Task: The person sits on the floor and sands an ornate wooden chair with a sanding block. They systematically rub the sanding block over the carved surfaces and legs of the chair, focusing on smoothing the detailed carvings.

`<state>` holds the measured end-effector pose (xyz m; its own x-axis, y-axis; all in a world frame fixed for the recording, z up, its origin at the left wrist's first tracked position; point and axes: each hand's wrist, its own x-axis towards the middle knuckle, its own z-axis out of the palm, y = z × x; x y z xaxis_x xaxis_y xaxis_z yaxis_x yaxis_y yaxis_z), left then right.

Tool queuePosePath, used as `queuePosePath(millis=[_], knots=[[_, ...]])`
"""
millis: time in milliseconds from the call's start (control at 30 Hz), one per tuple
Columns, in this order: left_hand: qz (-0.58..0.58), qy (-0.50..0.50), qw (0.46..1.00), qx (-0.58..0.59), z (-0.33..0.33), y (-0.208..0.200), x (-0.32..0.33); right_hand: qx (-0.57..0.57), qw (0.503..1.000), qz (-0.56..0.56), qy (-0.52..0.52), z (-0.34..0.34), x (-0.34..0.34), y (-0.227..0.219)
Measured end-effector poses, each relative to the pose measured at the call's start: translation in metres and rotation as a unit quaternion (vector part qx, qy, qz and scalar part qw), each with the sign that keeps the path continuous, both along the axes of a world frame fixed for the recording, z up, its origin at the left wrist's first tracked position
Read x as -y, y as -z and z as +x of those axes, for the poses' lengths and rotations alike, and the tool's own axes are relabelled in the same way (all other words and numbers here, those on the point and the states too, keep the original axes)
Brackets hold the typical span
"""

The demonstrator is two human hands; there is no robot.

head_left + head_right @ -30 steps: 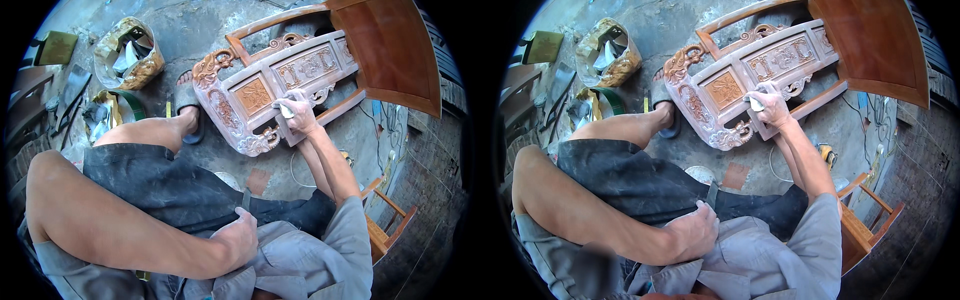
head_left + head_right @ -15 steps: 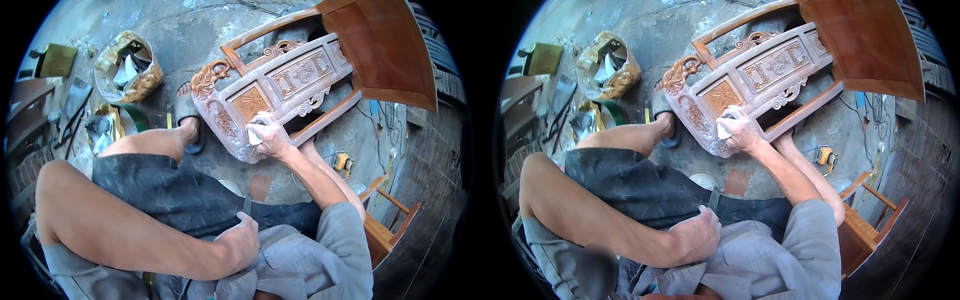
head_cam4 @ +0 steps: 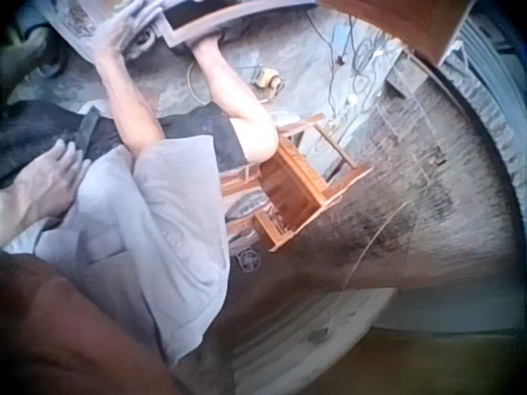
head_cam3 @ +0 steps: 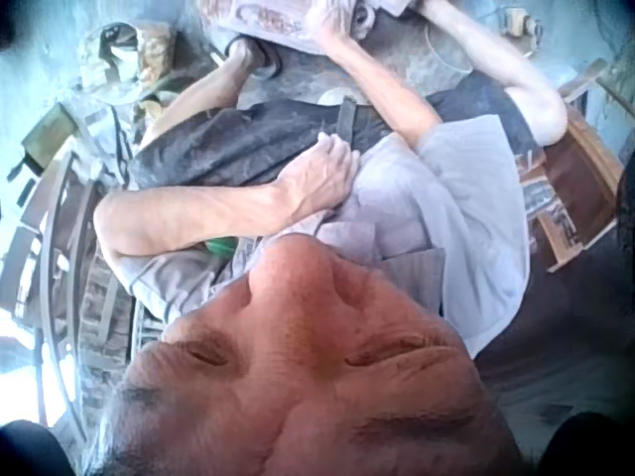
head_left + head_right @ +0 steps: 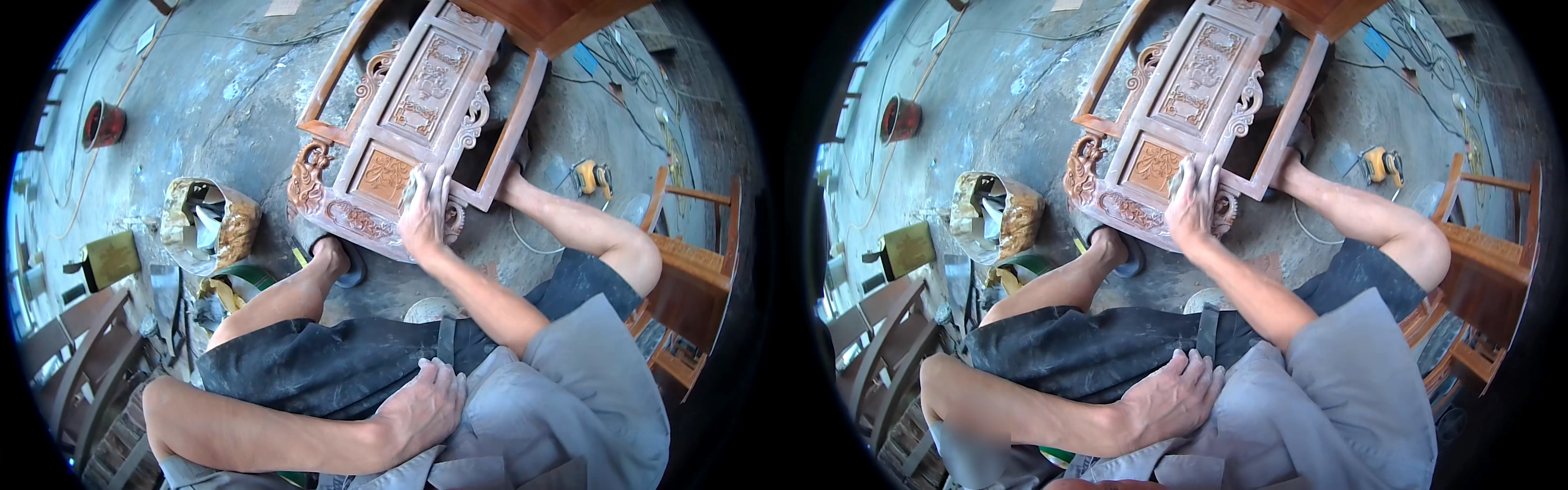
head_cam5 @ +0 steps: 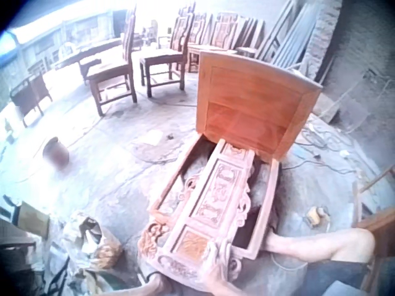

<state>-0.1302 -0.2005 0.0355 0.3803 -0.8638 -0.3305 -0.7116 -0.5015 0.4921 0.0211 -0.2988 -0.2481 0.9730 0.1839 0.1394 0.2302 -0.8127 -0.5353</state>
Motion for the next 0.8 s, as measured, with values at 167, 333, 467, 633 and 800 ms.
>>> queuePosePath(millis=[167, 333, 467, 633, 800], knots=[[-0.011, -0.006, 1.0, 0.005, 0.0, 0.001, -0.004, -0.051, 0.999, 0.004, -0.01, -0.027, 0.003, 0.0], [-0.011, -0.001, 1.0, 0.013, 0.004, 0.0, -0.005, 0.022, 0.998, -0.042, -0.05, 0.026, 0.019, -0.019], [-0.01, -0.012, 1.0, 0.022, 0.002, 0.002, -0.002, 0.018, 0.982, 0.02, -0.186, 0.05, 0.06, -0.014], [-0.008, -0.011, 0.999, 0.029, 0.007, 0.006, -0.001, 0.031, 0.96, -0.025, -0.278, 0.07, 0.061, -0.016], [-0.018, -0.042, 0.998, 0.037, -0.002, 0.007, -0.002, 0.046, 0.957, -0.023, -0.287, 0.078, 0.057, -0.017]])
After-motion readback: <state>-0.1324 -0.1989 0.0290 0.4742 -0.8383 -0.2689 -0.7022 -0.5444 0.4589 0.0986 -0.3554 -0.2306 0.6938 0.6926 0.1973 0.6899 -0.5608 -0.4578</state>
